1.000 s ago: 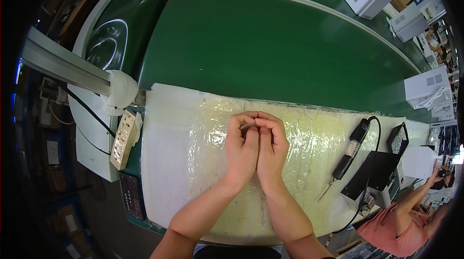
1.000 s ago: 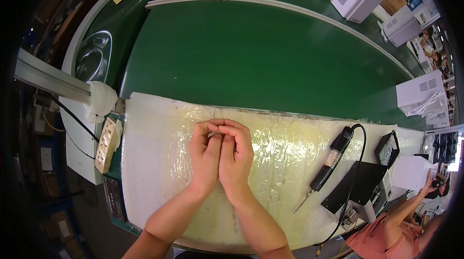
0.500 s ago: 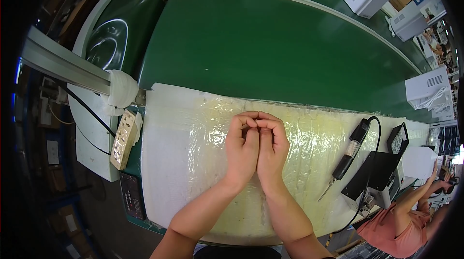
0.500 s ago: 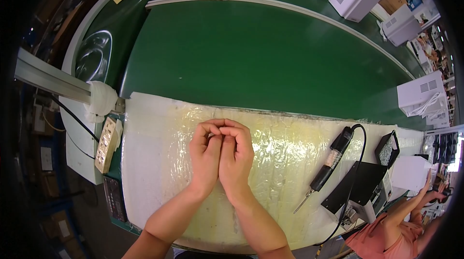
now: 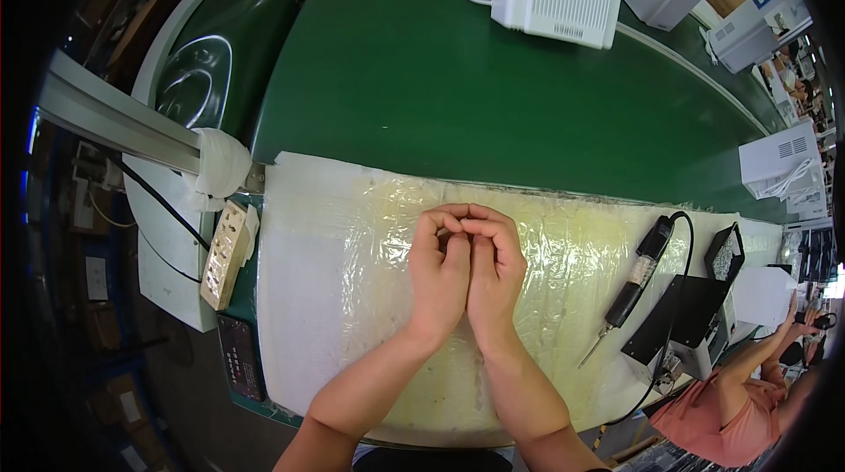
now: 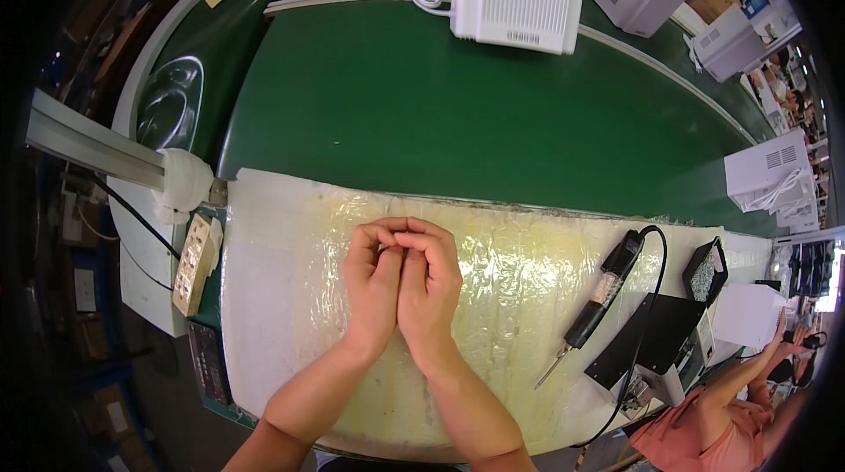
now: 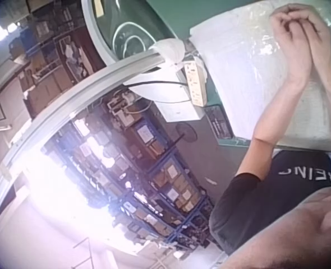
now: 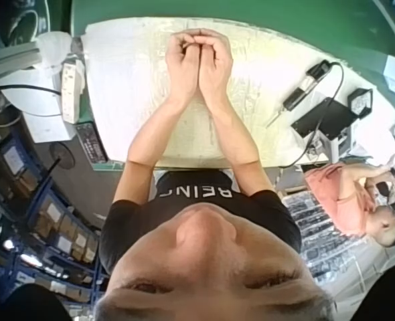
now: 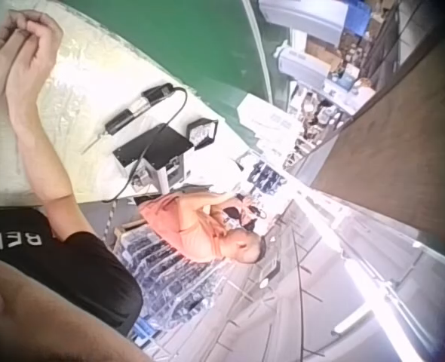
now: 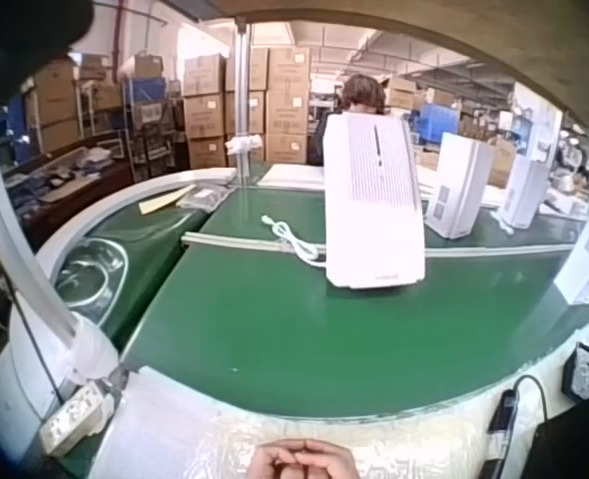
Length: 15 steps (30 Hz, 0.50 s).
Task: Assembling a white plastic housing for an electronic device using an electric screwdriver.
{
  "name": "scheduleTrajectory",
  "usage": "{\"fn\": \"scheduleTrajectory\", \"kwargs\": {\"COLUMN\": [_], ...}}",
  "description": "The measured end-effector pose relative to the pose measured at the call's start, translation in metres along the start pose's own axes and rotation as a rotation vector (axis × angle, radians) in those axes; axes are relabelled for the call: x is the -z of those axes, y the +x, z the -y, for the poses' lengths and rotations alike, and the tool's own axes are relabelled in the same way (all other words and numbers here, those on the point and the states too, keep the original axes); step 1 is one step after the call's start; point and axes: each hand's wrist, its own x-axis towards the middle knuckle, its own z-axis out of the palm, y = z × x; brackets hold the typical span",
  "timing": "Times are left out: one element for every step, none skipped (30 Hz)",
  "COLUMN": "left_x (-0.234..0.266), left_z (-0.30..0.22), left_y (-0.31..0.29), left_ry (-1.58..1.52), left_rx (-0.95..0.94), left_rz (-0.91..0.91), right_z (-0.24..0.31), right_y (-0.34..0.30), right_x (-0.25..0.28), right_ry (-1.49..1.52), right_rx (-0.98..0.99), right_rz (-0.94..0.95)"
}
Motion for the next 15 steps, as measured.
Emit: {"fn": "scheduleTrajectory", "kwargs": {"left_x": [0.0009, 0.0023, 0.0029, 0.0030, 0.0031, 0.0031, 0.0028, 0.0022, 0.0014, 0.0006, -0.0003, -0.0004, -0.0002, 0.0003, 0.0008], "left_z": [0.0014, 0.0038, 0.0054, 0.0058, 0.0060, 0.0061, 0.0047, 0.0018, -0.0005, -0.0019, -0.0030, -0.0037, -0.0030, -0.0014, -0.0001], "left_y": [0.0005, 0.0013, 0.0018, 0.0018, 0.0017, 0.0017, 0.0014, 0.0006, 0.0000, -0.0003, -0.0004, -0.0006, -0.0004, -0.0001, 0.0004], "left_ry": [0.000, 0.038, 0.075, 0.075, 0.076, 0.079, 0.079, 0.052, 0.025, 0.025, 0.002, -0.020, -0.020, 0.028, 0.075], "left_rx": [0.000, -0.030, -0.060, -0.060, -0.067, -0.074, -0.074, -0.032, 0.010, 0.010, 0.032, 0.053, 0.053, 0.014, -0.025], "left_rz": [0.000, 0.017, 0.035, 0.035, 0.038, 0.041, 0.041, 0.026, 0.011, 0.012, -0.005, -0.023, -0.024, -0.009, 0.006], "right_z": [-0.0006, -0.0010, -0.0007, -0.0003, 0.0001, -0.0010, -0.0028, -0.0038, -0.0035, -0.0028, -0.0023, -0.0018, -0.0014, -0.0009, 0.0001], "right_y": [0.0000, 0.0000, 0.0001, 0.0001, 0.0001, 0.0003, 0.0005, 0.0004, 0.0004, 0.0002, 0.0001, 0.0002, 0.0006, 0.0007, 0.0007], "right_x": [-0.0009, -0.0016, -0.0018, -0.0020, -0.0021, -0.0016, -0.0008, -0.0004, -0.0002, 0.0000, 0.0001, -0.0004, -0.0009, -0.0013, -0.0015], "right_ry": [0.030, 0.060, 0.060, 0.068, 0.076, 0.076, 0.048, 0.020, 0.020, 0.007, -0.005, -0.004, 0.020, 0.045, 0.044], "right_rx": [-0.034, -0.069, -0.069, -0.079, -0.090, -0.090, -0.044, 0.002, 0.003, 0.014, 0.025, 0.025, -0.009, -0.044, -0.044], "right_rz": [-0.022, -0.045, -0.045, -0.053, -0.060, -0.060, -0.041, -0.022, -0.023, -0.016, -0.008, -0.008, -0.019, -0.030, -0.030]}}
